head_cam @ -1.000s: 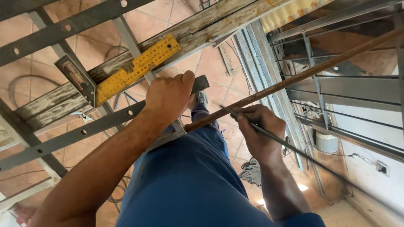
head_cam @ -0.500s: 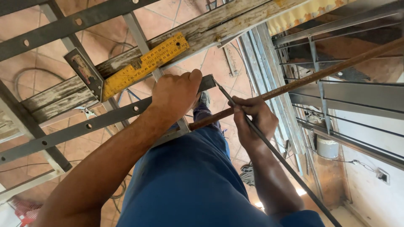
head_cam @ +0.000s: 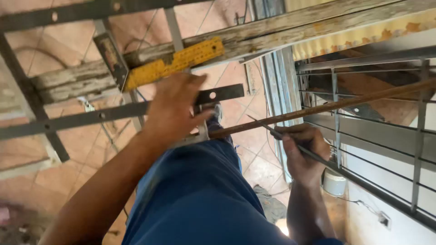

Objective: Measuring, marking, and cutting metal bars using a square and an angle grinder

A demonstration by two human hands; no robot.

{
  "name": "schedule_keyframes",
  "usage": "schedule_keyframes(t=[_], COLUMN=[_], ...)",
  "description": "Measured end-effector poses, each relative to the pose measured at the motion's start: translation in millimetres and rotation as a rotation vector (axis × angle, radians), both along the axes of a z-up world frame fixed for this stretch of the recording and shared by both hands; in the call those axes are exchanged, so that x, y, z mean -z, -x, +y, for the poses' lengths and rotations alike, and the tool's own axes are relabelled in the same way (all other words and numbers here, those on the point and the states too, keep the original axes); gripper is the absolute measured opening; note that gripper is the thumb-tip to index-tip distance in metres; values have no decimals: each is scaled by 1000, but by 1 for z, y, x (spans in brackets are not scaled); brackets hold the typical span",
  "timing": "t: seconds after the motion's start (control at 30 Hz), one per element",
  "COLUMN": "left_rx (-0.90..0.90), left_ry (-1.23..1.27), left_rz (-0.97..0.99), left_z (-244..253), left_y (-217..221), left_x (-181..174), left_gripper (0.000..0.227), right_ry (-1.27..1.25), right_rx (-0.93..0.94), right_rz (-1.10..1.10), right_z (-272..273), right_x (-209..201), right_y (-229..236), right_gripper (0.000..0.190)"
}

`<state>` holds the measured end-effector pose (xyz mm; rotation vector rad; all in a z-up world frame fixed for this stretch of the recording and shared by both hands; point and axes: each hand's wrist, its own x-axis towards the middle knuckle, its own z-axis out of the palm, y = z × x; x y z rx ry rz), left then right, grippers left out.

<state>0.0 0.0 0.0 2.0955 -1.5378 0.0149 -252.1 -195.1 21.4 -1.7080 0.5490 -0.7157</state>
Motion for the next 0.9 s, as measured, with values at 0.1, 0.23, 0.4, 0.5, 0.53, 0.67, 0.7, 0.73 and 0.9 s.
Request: schedule_keyframes(t=[0.1, 0.23, 0.4, 0.5, 0.53, 0.67, 0.7, 0.73, 0.9], left_rx=[-215, -245, -139, -214, -224, -301, -294, -287, -301], left_ry=[53, -19, 139, 213, 229, 264, 280, 296, 352], left_rz=[48, 223, 86, 60, 130, 107, 119, 130, 175], left_z=[66, 113, 116, 146, 160, 214, 229, 244, 326], left_y=[2, 34, 64, 59, 56, 39, 32, 24, -10], left_x=[5, -16, -44, -50, -50, -44, -44, -44, -14], left_gripper=[57, 53, 34, 14, 9, 9, 10, 10, 9], right_ry=[-35, -149, -254, -352, -432, -385, -122, 144, 22], right_rx=[-92, -309, -674, -848, -895, -1074, -1153, -1217, -1259], right_rz=[1, -55, -185, -190, -179, -53, -14, 21, 160], right_z=[-1, 22, 74, 104, 114, 163, 179, 196, 276], right_x=[-6, -18, -31, -40, -43, -57, -59, -62, -55], right_y=[-8, -43, -87, -110, -115, -162, -176, -192, -228], right_gripper=[19, 19, 18, 14, 18, 27, 32, 41, 22])
